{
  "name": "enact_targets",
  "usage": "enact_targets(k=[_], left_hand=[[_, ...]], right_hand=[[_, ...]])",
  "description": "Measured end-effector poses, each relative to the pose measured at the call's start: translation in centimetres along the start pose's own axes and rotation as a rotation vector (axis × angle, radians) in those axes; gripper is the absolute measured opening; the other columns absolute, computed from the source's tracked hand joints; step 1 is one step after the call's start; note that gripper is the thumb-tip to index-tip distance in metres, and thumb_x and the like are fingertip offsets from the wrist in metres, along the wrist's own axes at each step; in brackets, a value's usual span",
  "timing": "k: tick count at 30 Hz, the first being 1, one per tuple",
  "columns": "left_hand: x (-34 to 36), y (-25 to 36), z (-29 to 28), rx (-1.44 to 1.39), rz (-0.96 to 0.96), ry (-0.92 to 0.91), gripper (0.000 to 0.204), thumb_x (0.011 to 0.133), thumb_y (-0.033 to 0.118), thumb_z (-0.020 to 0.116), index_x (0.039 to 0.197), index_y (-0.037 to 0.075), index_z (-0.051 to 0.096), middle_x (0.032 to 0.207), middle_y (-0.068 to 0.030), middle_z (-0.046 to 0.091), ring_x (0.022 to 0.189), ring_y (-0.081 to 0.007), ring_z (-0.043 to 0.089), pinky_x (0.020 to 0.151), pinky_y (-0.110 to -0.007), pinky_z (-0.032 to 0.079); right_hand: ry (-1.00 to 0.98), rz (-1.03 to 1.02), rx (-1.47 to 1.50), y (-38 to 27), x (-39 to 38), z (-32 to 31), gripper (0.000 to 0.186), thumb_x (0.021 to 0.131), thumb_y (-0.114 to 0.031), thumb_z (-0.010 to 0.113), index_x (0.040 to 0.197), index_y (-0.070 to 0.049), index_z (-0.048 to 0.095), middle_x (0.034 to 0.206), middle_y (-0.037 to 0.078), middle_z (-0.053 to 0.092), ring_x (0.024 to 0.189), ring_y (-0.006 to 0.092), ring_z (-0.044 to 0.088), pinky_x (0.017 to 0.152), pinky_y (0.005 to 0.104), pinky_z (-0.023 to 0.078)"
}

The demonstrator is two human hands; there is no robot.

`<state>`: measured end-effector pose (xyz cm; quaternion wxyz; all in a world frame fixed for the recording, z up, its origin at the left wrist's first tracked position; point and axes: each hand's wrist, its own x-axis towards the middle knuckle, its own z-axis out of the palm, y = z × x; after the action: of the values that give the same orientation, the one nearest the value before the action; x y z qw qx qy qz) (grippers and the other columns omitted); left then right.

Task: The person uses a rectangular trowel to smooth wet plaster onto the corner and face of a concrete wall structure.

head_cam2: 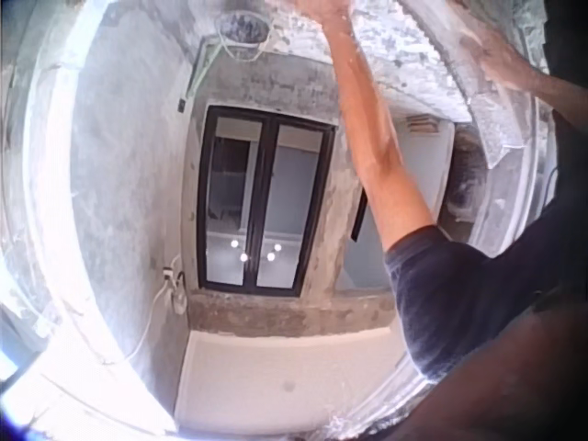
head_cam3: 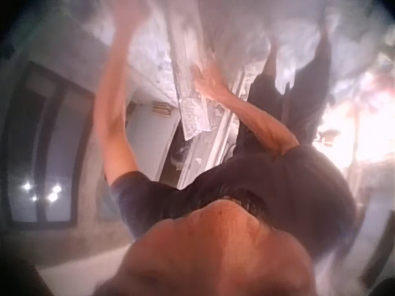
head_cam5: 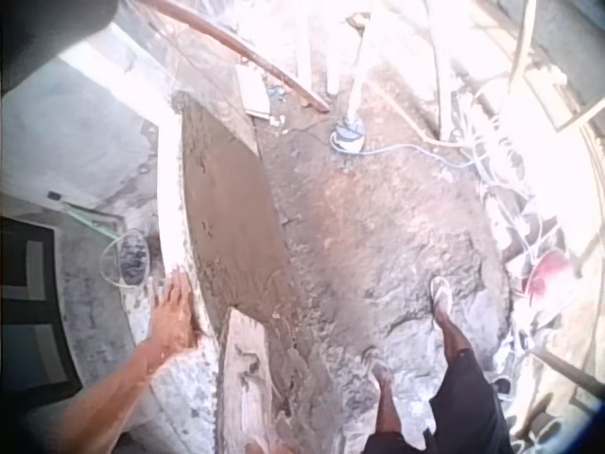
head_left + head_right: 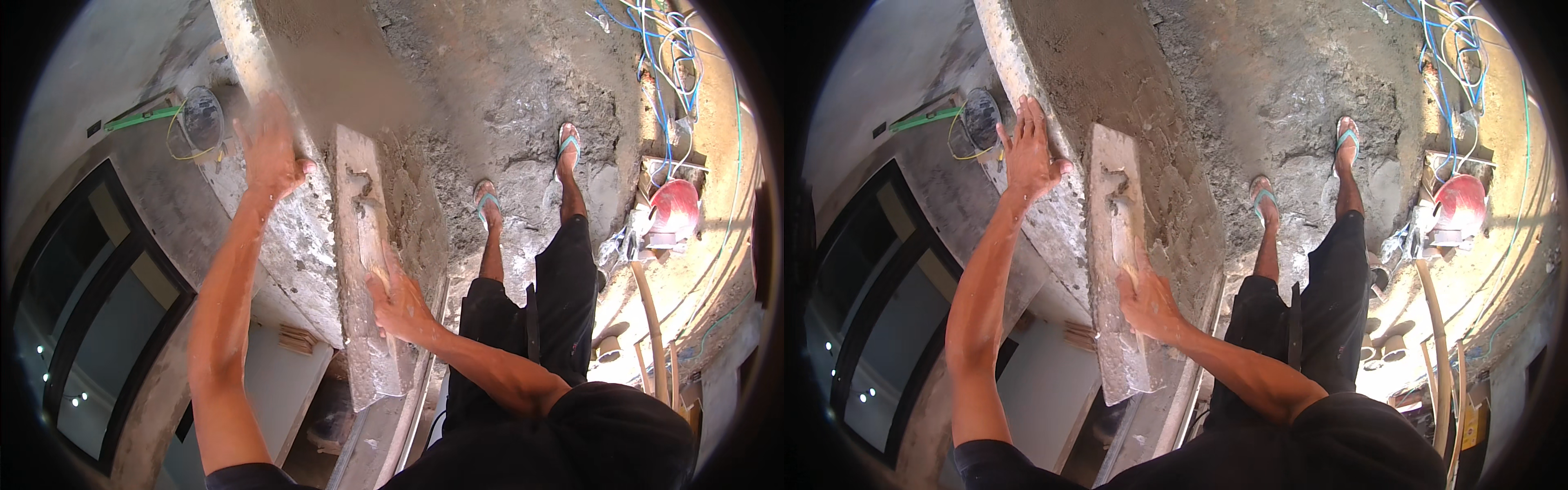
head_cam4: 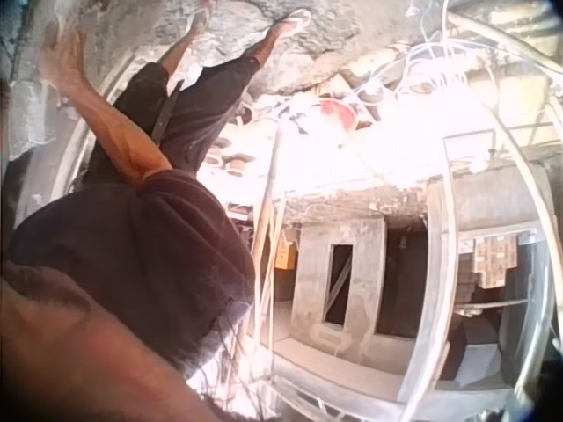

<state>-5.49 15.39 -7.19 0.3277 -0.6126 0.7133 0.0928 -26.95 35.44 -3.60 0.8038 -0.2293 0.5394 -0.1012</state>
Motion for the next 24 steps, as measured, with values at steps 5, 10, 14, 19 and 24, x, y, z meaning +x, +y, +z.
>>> enact_targets(k=[5, 10, 14, 19, 24], left_hand=[[0.7, -0.2, 1.0, 0.03, 0.068, 0.076, 0.141, 0.066, 0.052, 0.088, 0.162, 0.0, 0.0, 0.169, -0.0245, 0.013, 0.155, -0.0414, 0.021, 0.121, -0.069, 0.009], [1.0, -1.3, 2.5, -0.022, 0.119, 0.168, 0.148, 0.06, 0.08, 0.072, 0.163, 0.002, 0.0, 0.169, -0.0256, 0.013, 0.154, -0.0433, 0.021, 0.121, -0.07, 0.008], [0.8, -1.9, 2.9, 0.015, 0.134, 0.178, 0.148, 0.06, 0.082, 0.071, 0.163, 0.002, 0.0, 0.169, -0.0257, 0.013, 0.154, -0.044, 0.021, 0.121, -0.07, 0.008], [1.0, -0.9, 2.2, 0.02, 0.104, 0.104, 0.146, 0.062, 0.074, 0.076, 0.163, 0.0, 0.0, 0.169, -0.0262, 0.012, 0.154, -0.0448, 0.02, 0.121, -0.069, 0.008], [1.1, -0.3, 1.4, 0.001, 0.063, 0.064, 0.142, 0.065, 0.053, 0.086, 0.163, 0.0, -0.001, 0.169, -0.0253, 0.01, 0.155, -0.0432, 0.019, 0.123, -0.066, 0.009]], right_hand=[[0.12, 0.166, 0.51, 2.2, 10.6, -5.0, 0.066, 0.101, -0.016, 0.056, 0.159, -0.007, 0.025, 0.065, 0.006, 0.054, 0.049, 0.0157, 0.053, 0.043, 0.0353, 0.051], [0.14, 0.241, 0.611, 4.7, 23.2, -8.0, 0.041, 0.1, -0.025, 0.055, 0.132, 0.0, 0.048, 0.071, 0.008, 0.055, 0.052, 0.018, 0.054, 0.046, 0.0382, 0.047], [0.107, 0.283, 0.462, 3.5, 25.5, -7.4, 0.036, 0.101, -0.029, 0.054, 0.122, -0.001, 0.05, 0.071, 0.009, 0.055, 0.052, 0.0197, 0.054, 0.047, 0.0386, 0.048], [0.191, 0.228, 0.387, 3.3, 24.6, -5.4, 0.042, 0.102, -0.03, 0.053, 0.122, 0.007, 0.049, 0.072, 0.01, 0.056, 0.051, 0.0203, 0.054, 0.047, 0.0379, 0.049], [0.051, 0.172, 0.297, 2.0, 17.7, -3.1, 0.05, 0.103, -0.03, 0.051, 0.133, 0.01, 0.045, 0.07, 0.013, 0.059, 0.048, 0.0212, 0.056, 0.046, 0.0391, 0.05]])
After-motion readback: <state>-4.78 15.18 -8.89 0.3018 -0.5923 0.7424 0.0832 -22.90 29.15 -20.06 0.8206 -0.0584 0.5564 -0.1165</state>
